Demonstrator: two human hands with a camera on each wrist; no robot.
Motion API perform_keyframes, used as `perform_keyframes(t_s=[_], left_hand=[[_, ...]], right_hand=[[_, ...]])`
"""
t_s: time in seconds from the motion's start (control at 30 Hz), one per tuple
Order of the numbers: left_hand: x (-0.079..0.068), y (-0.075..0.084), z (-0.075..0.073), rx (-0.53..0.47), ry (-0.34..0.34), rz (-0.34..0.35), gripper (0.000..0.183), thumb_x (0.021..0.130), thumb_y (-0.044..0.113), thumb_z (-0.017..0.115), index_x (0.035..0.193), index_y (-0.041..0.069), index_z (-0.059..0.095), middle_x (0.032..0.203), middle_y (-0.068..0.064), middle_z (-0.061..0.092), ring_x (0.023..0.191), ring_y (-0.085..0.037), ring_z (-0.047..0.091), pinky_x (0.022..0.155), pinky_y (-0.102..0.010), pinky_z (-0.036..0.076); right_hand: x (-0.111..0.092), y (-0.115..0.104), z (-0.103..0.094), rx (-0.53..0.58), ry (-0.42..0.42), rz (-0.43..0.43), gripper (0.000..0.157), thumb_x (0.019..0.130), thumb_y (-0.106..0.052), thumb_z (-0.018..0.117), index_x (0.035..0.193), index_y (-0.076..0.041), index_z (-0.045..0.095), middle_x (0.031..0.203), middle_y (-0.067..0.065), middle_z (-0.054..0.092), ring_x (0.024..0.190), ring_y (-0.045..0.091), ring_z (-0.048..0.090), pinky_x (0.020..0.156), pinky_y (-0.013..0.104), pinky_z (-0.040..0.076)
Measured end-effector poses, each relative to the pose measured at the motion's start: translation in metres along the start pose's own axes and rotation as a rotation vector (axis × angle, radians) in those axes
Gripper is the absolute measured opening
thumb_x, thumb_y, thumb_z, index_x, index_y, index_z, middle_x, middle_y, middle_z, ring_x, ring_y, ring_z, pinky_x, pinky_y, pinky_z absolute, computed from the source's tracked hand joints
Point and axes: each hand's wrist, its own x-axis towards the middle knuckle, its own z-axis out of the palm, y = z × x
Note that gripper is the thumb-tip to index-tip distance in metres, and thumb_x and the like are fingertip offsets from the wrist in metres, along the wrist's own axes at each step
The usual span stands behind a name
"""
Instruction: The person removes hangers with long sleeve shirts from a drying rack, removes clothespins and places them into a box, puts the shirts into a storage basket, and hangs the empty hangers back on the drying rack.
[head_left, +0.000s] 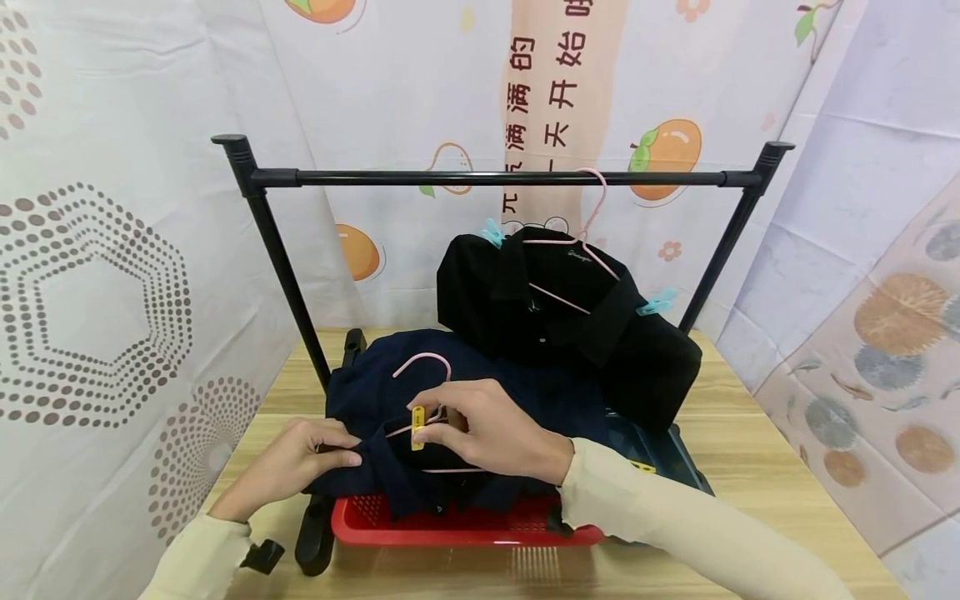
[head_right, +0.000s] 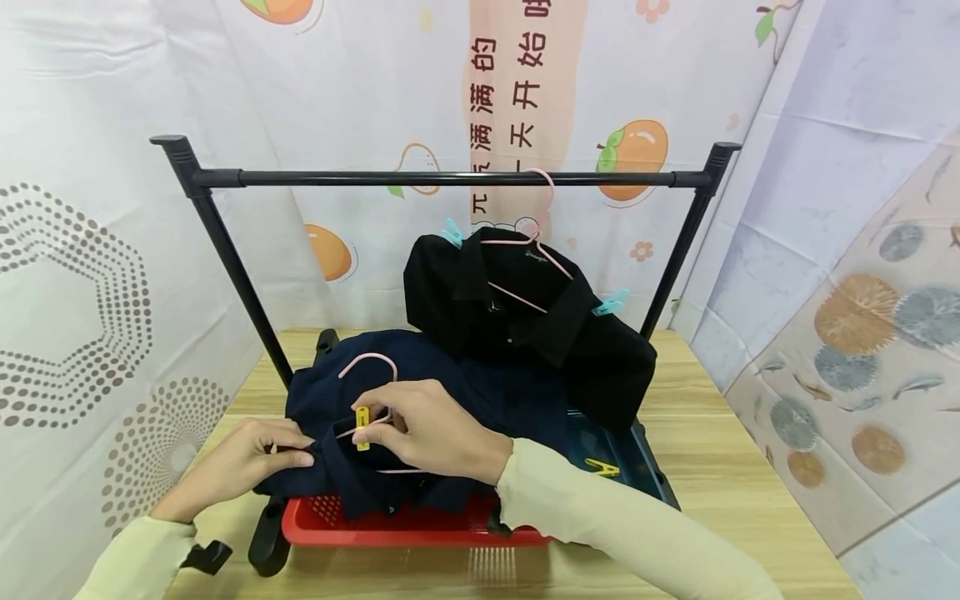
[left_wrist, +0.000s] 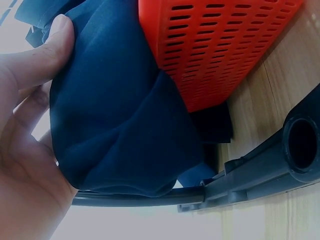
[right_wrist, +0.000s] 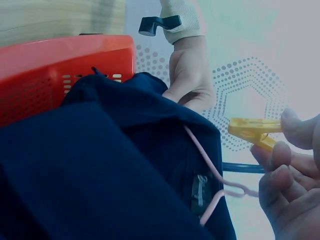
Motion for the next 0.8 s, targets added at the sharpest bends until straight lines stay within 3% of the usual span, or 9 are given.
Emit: perform_keyframes(t_s=[0.67, 0.8], left_hand=[[0.0, -0.001, 0.0, -0.024, -0.002, -0.002, 0.013, 0.087, 0.013, 0.082, 0.1, 0.017, 0.084, 0.082, 0.017, 0.068, 0.067, -0.002, 0.055, 0.057, -0.024, 0.047], [-0.001, 0.0, 0.0, -0.019, -0.002, 0.004, 0.014, 0.087, 0.012, 0.082, 0.1, 0.017, 0.084, 0.082, 0.017, 0.068, 0.068, -0.002, 0.056, 0.057, -0.024, 0.048]], right_hand=[[-0.035, 0.022, -0.017, -0.007, 0.118, 0.007, 0.026, 0.094, -0.019, 0.078, 0.118, -0.009, 0.073, 0.095, -0.009, 0.068, 0.057, -0.001, 0.046, 0.051, 0.02, 0.042], [-0.041, 0.028, -0.02, -0.012, 0.142, 0.012, 0.026, 0.095, -0.02, 0.078, 0.119, -0.012, 0.073, 0.081, -0.011, 0.062, 0.058, 0.0, 0.047, 0.05, 0.02, 0.042]])
